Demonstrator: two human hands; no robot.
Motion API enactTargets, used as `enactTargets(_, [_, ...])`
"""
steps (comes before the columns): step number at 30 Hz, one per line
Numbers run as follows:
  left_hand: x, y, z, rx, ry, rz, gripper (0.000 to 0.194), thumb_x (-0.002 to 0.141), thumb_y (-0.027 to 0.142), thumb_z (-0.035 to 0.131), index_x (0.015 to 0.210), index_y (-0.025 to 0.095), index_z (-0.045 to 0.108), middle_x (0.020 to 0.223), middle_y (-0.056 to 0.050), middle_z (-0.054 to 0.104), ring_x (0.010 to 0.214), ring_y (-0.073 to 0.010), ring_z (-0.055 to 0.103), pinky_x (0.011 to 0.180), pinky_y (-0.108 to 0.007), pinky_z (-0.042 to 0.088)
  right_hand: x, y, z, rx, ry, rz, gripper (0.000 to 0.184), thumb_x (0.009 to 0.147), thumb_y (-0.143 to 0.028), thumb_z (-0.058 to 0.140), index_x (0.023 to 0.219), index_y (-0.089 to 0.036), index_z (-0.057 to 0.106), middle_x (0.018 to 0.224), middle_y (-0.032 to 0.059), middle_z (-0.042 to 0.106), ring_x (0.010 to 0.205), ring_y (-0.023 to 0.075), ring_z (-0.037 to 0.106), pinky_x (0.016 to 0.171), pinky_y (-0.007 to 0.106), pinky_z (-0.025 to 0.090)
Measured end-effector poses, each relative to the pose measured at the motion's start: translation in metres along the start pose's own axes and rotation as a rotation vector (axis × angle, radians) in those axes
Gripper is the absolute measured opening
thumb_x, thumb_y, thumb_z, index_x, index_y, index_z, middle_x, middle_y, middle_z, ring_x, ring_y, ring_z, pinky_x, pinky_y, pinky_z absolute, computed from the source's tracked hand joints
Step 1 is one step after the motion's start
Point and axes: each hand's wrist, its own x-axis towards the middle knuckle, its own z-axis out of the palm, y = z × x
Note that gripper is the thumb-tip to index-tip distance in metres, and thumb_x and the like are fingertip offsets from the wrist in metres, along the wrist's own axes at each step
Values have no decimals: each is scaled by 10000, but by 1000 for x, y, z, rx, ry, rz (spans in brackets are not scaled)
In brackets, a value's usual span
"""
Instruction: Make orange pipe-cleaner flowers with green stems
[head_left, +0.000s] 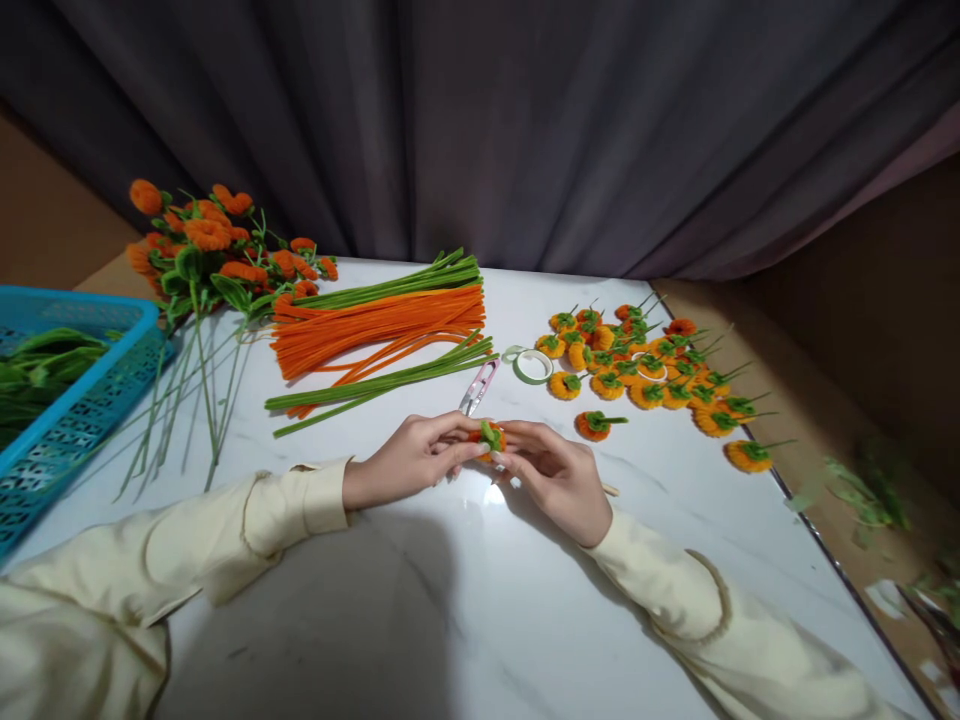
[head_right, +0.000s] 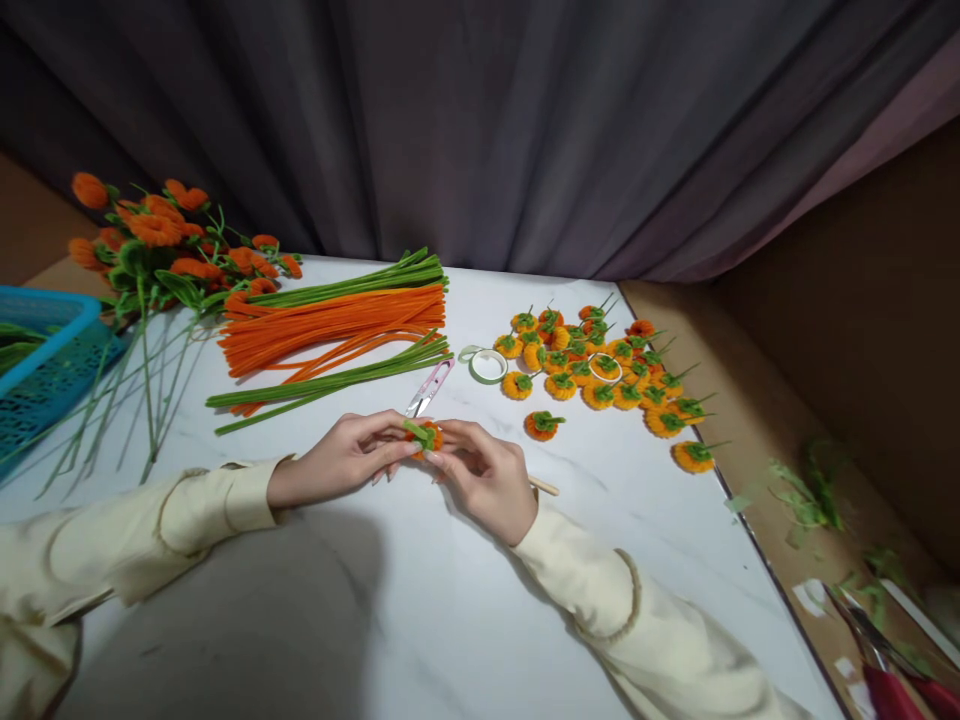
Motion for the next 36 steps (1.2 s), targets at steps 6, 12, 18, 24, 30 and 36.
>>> enactTargets(6, [-4,-8,2,258,110,254,288,863,230,511,1120,152,615,877,-68,699,579,-104,599,609,-207,501,-3,0,-2,-249,4,-140,238,852,-267,572,1064,-170,622,882,78,714,692,170,683,624,255,576])
enactTargets(12, [-5,-14,3,460,121,418,253,866,221,511,1064,133,643,836,-85,703,677,-157,635,664,-238,506,-4,0,-3,-398,-14,-322,214,876,-156,521,1060,-151,630,810,60,718,625,134,676,603,213,553])
enactTargets(18, [-6,-11,3,500,127,429,208,887,208,482,980,126,649,828,-69,705,665,-126,625,650,-196,493,-6,0,-5,-544,-49,-465,277,893,-107,455,1132,-140,591,865,75,716,780,158,690,743,242,568])
enactTargets(24, [-5,-12,3,459,181,419,226,886,248,493,985,127,657,809,-52,717,602,-103,622,587,-174,498,-6,5,-5,-608,-18,-578,285,897,-104,453,1158,-151,557,879,71,707,796,149,685,731,220,566])
enactTargets(30, [-5,-10,3,391,196,408,220,878,244,514,989,117,656,849,-57,731,579,-91,653,597,-149,532,-1,7,-12,-794,3,-812,323,880,-58,444,1194,-112,496,916,125,691,789,190,669,653,277,556])
enactTargets(36, [-5,-11,4,455,229,510,218,890,249,501,969,113,651,921,-71,727,740,-125,690,690,-163,551,3,0,-21,-1049,-47,-1142,285,862,-51,431,1126,-22,535,897,177,672,841,251,639,622,332,536])
